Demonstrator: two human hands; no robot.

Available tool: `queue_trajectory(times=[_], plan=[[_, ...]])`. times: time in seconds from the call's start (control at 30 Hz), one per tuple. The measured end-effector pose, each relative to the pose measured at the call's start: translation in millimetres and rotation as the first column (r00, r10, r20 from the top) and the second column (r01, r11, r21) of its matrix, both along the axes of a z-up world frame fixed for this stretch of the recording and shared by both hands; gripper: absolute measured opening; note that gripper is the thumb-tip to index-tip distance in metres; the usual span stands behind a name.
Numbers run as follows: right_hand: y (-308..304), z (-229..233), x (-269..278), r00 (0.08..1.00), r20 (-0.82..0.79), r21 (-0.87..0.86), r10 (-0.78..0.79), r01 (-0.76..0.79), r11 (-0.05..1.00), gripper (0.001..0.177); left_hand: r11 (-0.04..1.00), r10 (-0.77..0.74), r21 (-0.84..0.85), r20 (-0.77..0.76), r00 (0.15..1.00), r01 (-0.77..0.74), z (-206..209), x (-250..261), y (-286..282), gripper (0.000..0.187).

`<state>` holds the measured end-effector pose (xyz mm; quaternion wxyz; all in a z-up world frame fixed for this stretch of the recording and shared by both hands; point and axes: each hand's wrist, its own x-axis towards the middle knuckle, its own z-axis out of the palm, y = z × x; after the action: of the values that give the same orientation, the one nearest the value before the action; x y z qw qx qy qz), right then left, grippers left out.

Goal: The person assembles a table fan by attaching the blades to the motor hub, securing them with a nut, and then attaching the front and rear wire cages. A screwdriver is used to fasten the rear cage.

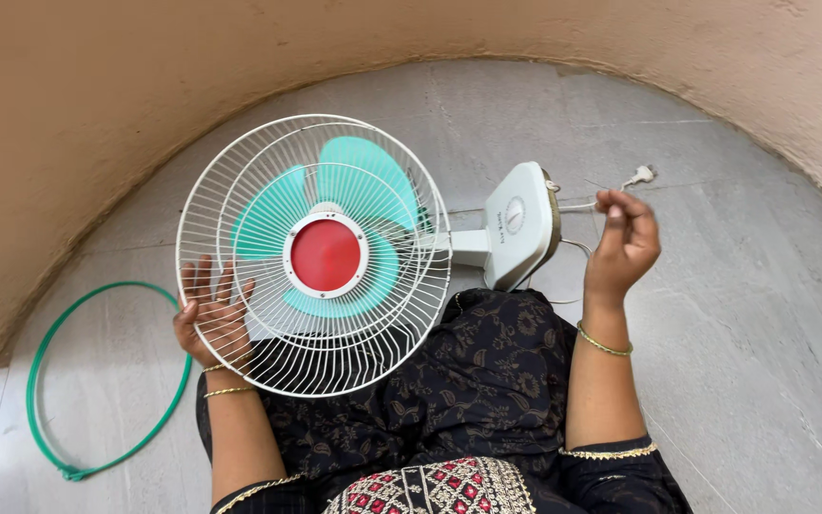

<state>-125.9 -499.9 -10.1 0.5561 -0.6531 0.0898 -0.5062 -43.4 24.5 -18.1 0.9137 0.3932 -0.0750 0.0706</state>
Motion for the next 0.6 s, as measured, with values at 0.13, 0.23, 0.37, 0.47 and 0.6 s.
queue_trajectory(times=[0.13, 0.23, 0.37, 0.47, 0.6], plan=[[44, 66, 63, 0.971, -0.168, -0.095, 0.171, -0.188, 0.977, 0.014, 1.000, 0.002, -0.029, 0.006, 1.000, -0.002, -4, 0, 1, 0.061], [74, 65, 139, 0.880, -0.315, 0.211, 0.355, -0.299, 0.930, 0.018, 0.998, -0.017, -0.065, 0.017, 1.000, 0.018, -8, 2, 3, 0.061], [112, -17, 190, 0.680, -0.607, 0.364, 0.412, -0.223, 0.904, 0.017, 0.998, -0.015, -0.068, 0.034, 0.999, 0.017, -12, 4, 0, 0.065], [130, -83, 206, 0.546, -0.751, 0.315, 0.370, -0.196, 0.929, 0.017, 0.998, -0.030, -0.048, 0.037, 0.999, 0.031, -11, 2, 0, 0.068], [139, -131, 226, 0.467, -0.821, 0.266, 0.329, -0.198, 0.943, 0.016, 0.998, -0.054, -0.044, 0.015, 0.998, 0.054, -8, 6, 3, 0.071]])
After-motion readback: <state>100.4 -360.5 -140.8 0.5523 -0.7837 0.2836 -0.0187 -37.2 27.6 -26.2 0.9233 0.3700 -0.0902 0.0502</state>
